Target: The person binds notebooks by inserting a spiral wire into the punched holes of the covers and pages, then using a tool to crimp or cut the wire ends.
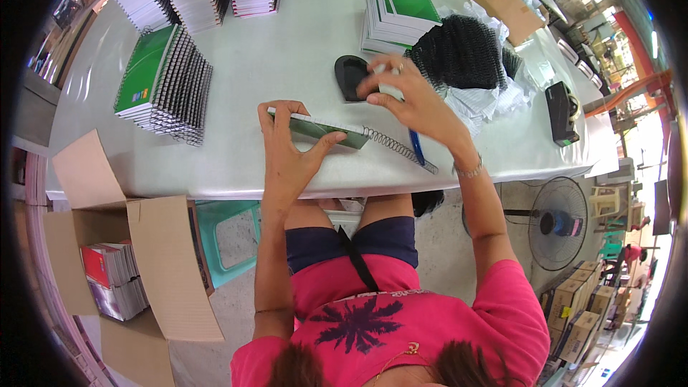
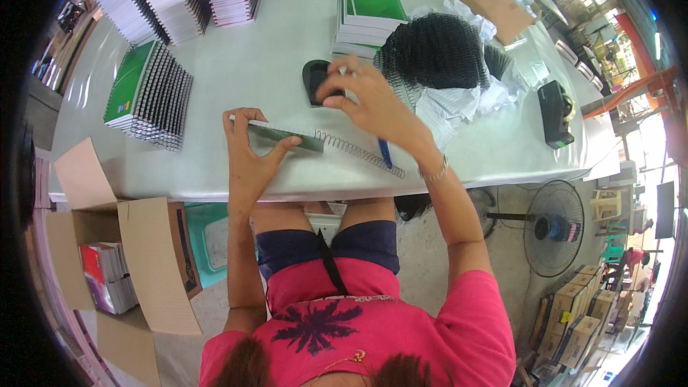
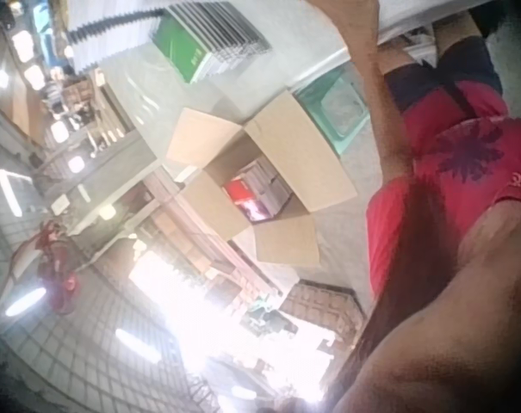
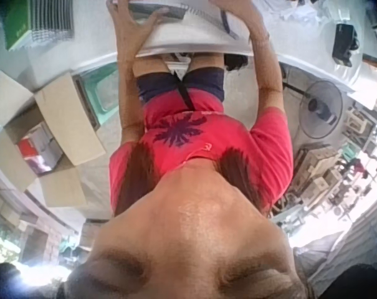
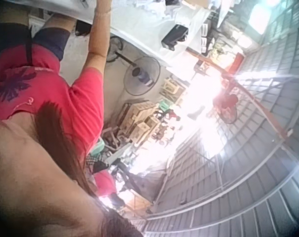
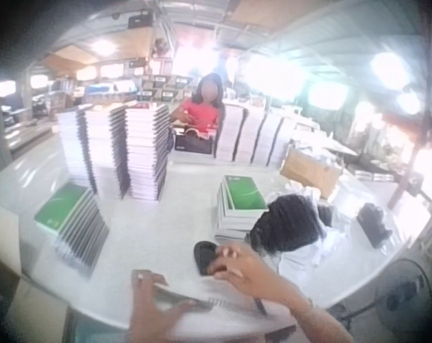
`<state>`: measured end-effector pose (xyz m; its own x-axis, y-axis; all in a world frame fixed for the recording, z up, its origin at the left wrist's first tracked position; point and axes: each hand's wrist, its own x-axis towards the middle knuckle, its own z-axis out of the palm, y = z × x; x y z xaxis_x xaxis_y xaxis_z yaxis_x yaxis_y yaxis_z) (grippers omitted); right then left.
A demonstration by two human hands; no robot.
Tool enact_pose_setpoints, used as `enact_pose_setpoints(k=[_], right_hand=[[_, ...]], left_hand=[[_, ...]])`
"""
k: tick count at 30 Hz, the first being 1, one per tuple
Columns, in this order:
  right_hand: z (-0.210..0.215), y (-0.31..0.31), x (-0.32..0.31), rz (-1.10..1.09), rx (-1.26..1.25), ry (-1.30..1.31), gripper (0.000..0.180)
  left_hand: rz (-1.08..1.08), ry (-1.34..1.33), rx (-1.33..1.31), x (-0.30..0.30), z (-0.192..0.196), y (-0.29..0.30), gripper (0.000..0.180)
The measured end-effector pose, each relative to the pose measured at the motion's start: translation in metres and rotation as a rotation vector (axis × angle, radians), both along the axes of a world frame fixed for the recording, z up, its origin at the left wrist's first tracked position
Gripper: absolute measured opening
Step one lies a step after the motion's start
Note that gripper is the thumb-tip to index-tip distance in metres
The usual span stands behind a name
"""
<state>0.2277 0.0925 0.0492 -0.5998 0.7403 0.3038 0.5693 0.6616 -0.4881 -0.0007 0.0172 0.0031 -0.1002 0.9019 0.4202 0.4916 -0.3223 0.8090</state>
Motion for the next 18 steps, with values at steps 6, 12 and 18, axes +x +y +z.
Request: enact_pose_setpoints(k=[6,12,18], right_hand=[[-0.023,0.044,-0.002,0.05,-0.225,-0.142,0.04],[-0.005,0.019,0.015,0.087,-0.795,0.299,0.056],[-0.01,-0.009,0.038,0.499,-0.917,0.641,0.065]], left_hand=[[-0.149,-0.049,-0.051,-0.008,-0.004,0.013,0.067],[-0.116,-0.081,0.01,-0.006,-0.013,0.012,0.072],[-0.099,-0.068,0.007,-0.003,-0.014,0.015,0.074]])
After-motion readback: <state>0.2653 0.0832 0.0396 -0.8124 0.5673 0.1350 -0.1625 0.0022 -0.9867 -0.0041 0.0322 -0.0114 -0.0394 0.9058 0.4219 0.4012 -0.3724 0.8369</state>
